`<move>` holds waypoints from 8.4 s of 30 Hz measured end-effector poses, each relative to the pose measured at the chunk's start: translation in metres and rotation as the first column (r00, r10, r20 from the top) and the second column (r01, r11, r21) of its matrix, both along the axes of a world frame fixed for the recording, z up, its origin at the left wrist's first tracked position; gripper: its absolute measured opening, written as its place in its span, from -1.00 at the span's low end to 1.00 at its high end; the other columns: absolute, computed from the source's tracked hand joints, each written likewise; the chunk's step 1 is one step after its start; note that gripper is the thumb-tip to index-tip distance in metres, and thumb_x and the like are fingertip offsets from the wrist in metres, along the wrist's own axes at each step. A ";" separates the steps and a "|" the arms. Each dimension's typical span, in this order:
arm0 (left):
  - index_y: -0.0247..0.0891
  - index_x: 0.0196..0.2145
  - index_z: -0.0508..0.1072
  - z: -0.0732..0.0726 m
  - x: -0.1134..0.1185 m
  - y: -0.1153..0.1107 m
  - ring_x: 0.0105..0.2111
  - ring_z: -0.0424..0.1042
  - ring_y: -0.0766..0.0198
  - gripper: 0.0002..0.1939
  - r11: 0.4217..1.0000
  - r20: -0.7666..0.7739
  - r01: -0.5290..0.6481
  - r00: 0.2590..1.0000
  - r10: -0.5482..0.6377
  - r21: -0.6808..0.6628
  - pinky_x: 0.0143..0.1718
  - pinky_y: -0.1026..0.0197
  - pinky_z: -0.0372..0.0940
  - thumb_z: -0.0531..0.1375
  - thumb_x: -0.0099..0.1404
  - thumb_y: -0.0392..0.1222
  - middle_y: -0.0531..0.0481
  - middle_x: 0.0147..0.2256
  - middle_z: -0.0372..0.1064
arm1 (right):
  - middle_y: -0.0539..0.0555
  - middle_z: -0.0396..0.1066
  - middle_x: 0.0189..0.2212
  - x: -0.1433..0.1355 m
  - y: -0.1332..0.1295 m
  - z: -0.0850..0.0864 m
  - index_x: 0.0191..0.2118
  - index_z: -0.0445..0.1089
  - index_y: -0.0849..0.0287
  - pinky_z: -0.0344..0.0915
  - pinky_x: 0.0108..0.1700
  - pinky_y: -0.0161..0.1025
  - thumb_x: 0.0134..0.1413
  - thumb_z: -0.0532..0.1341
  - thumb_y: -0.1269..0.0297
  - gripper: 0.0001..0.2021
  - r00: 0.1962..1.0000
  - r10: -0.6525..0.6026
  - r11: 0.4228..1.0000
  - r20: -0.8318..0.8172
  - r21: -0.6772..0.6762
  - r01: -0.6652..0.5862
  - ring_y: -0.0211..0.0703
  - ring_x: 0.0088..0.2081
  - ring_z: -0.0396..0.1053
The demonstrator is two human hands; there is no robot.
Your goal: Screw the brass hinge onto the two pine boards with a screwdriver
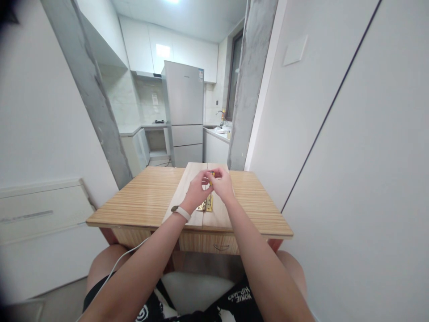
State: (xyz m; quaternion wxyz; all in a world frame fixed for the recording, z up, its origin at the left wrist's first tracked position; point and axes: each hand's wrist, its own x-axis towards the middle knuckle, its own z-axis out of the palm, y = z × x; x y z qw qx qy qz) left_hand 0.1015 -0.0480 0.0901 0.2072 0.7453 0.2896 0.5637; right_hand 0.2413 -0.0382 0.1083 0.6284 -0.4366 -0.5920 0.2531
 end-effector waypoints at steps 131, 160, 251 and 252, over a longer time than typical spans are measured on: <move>-0.18 0.02 0.57 0.012 0.008 0.000 -0.15 0.56 0.26 -0.69 0.999 -0.009 -0.039 0.999 0.039 0.020 -0.20 0.23 0.59 0.31 0.36 -0.40 -0.08 -0.07 0.55 | 0.24 0.55 -0.04 0.052 -0.003 -0.113 -0.08 0.58 0.18 0.17 0.24 -0.19 0.44 0.07 0.31 -0.70 0.410 -0.178 0.903 0.895 -0.018 0.430 -0.01 0.09 0.39; -0.19 -0.02 0.54 0.012 0.005 0.002 -0.19 0.57 0.27 -0.76 0.998 -0.011 -0.064 0.998 0.064 0.018 -0.17 0.21 0.57 0.27 0.40 -0.40 -0.05 -0.12 0.49 | 0.23 0.55 -0.04 0.052 -0.002 -0.114 -0.10 0.57 0.17 0.18 0.23 -0.20 0.43 0.08 0.31 -0.72 0.420 -0.186 0.902 0.888 -0.016 0.431 0.00 0.09 0.40; -0.18 -0.09 0.59 0.012 0.010 -0.001 -0.28 0.53 0.30 -0.79 0.994 0.010 -0.100 0.995 0.100 0.045 -0.20 0.20 0.55 0.40 0.33 -0.33 -0.02 -0.18 0.47 | 0.25 0.56 -0.03 0.050 -0.004 -0.110 -0.07 0.58 0.17 0.17 0.23 -0.18 0.43 0.08 0.28 -0.70 0.400 -0.171 0.894 0.900 -0.029 0.447 0.02 0.09 0.39; -0.18 -0.09 0.59 0.013 0.010 -0.001 -0.30 0.52 0.30 -0.79 0.994 0.005 -0.100 0.995 0.100 0.040 -0.20 0.20 0.55 0.39 0.33 -0.34 0.00 -0.20 0.46 | 0.25 0.56 -0.03 0.050 -0.004 -0.110 -0.08 0.58 0.17 0.17 0.23 -0.18 0.44 0.08 0.28 -0.70 0.399 -0.170 0.894 0.901 -0.029 0.447 0.02 0.09 0.39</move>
